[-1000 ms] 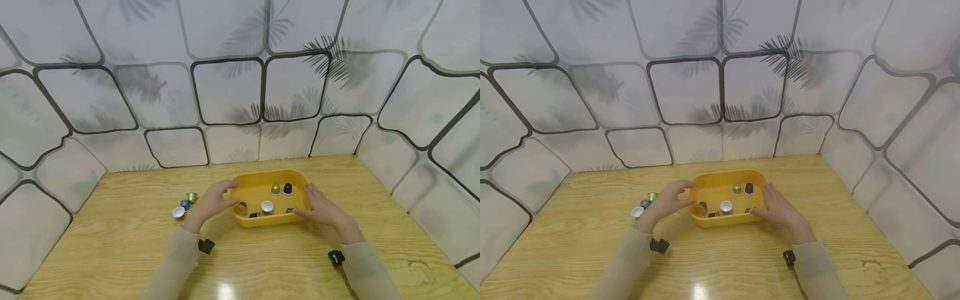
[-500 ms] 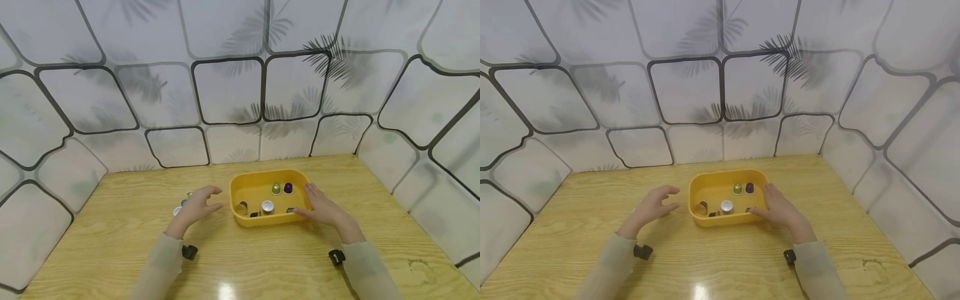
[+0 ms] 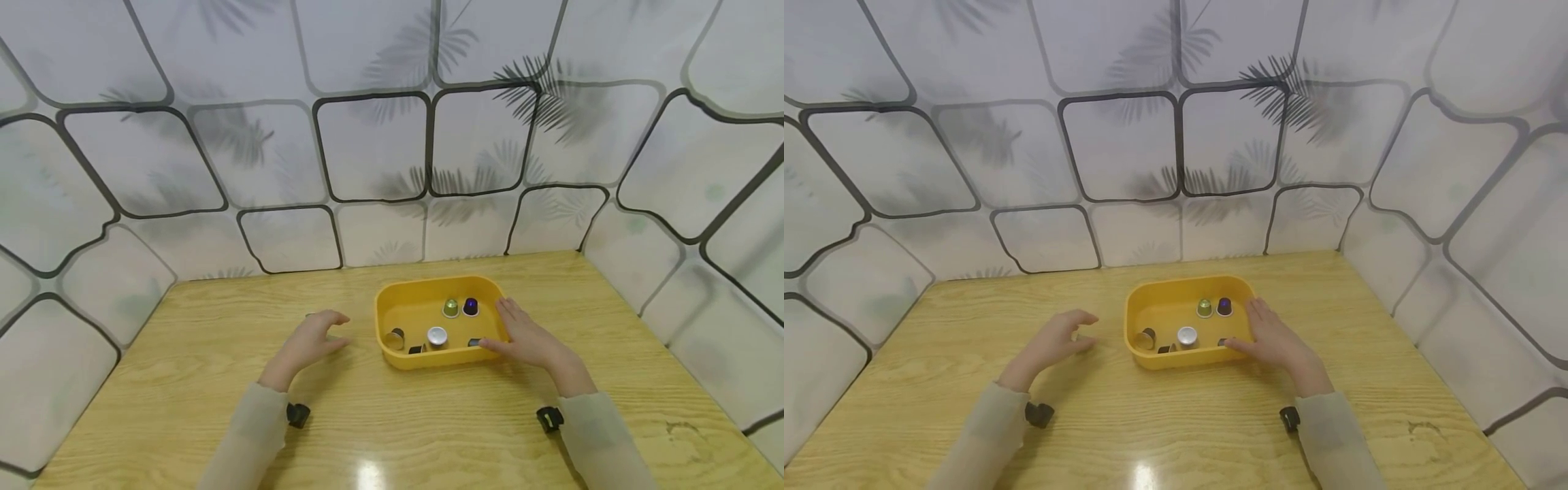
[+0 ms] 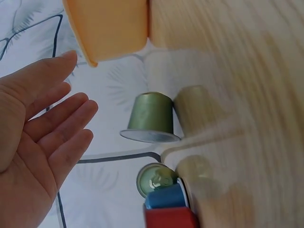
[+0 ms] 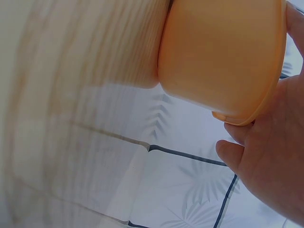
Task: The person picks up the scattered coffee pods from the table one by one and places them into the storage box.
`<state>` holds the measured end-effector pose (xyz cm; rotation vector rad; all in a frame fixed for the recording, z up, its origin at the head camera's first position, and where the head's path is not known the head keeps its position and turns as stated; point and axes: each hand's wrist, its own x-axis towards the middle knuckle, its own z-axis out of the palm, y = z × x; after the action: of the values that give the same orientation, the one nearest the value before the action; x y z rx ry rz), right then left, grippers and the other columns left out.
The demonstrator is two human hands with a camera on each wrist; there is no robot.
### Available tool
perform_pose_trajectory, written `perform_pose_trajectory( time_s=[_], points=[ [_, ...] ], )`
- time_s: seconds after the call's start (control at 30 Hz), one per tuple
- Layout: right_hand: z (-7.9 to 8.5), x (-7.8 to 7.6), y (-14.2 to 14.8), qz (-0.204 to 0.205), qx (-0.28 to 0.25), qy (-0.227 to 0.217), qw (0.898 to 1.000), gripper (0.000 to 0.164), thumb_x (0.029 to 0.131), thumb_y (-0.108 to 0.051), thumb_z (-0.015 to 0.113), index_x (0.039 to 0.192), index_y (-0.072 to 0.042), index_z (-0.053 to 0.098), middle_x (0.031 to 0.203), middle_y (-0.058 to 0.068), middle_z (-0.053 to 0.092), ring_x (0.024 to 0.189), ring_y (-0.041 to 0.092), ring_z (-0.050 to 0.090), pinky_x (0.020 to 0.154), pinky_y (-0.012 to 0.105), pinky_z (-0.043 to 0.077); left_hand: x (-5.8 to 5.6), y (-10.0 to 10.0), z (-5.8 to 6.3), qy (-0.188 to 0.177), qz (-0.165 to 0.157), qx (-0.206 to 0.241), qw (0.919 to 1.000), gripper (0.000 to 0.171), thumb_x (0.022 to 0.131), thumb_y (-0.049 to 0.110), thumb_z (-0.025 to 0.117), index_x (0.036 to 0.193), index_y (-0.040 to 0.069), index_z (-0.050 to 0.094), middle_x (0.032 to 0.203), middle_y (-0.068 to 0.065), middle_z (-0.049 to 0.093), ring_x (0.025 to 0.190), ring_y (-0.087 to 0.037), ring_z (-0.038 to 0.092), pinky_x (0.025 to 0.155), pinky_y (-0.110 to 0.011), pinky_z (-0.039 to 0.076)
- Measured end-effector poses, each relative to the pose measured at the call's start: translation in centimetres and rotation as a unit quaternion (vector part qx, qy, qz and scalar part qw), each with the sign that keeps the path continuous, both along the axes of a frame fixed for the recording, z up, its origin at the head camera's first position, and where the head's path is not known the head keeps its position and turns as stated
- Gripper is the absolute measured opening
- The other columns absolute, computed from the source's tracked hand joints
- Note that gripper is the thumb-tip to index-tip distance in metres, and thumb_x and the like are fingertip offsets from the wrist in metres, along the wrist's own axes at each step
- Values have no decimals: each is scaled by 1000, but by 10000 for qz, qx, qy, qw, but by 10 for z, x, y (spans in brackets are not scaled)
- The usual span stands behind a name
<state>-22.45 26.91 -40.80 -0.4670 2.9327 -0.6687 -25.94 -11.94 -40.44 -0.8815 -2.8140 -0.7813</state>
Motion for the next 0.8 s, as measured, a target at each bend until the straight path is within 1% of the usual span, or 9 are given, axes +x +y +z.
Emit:
perform_pose_trajectory(
  time_s=[0.27, 0.43, 0.63, 0.8],
  points=[
    [1, -1, -3, -20, 5, 25, 10000, 99, 80, -60, 48, 135, 13, 12, 141, 29, 7, 129, 40, 3, 102, 52, 10, -2, -9, -5, -323, 232, -140, 9991, 33, 78, 10, 67, 107, -3, 58, 107, -14, 58, 99, -30, 53, 85, -42, 42],
    [3, -1, -4, -34, -12, -6, 10000, 98, 80, -60, 48, 135, 13, 11, 141, 29, 6, 129, 40, 3, 102, 52, 10, -4, -13, -5, -438, 160, -145, 9988, 33, 78, 7, 67, 107, -4, 58, 106, -15, 58, 98, -30, 53, 83, -42, 43],
    [4, -2, -5, -35, -21, -30, 10000, 98, 80, -59, 49, 135, 13, 11, 141, 29, 6, 129, 40, 3, 102, 53, 9, -8, -16, -5, -451, 62, -168, 9988, 32, 76, 8, 68, 104, -4, 58, 101, -15, 59, 94, -29, 54, 81, -41, 44],
    [4, -2, -5, -46, -36, -41, 10000, 98, 80, -59, 49, 135, 13, 11, 141, 29, 6, 129, 40, 3, 102, 53, 9, -12, -18, -8, -539, 76, -235, 9982, 33, 76, 9, 69, 105, -5, 58, 101, -16, 59, 94, -29, 54, 81, -41, 44]
  ],
)
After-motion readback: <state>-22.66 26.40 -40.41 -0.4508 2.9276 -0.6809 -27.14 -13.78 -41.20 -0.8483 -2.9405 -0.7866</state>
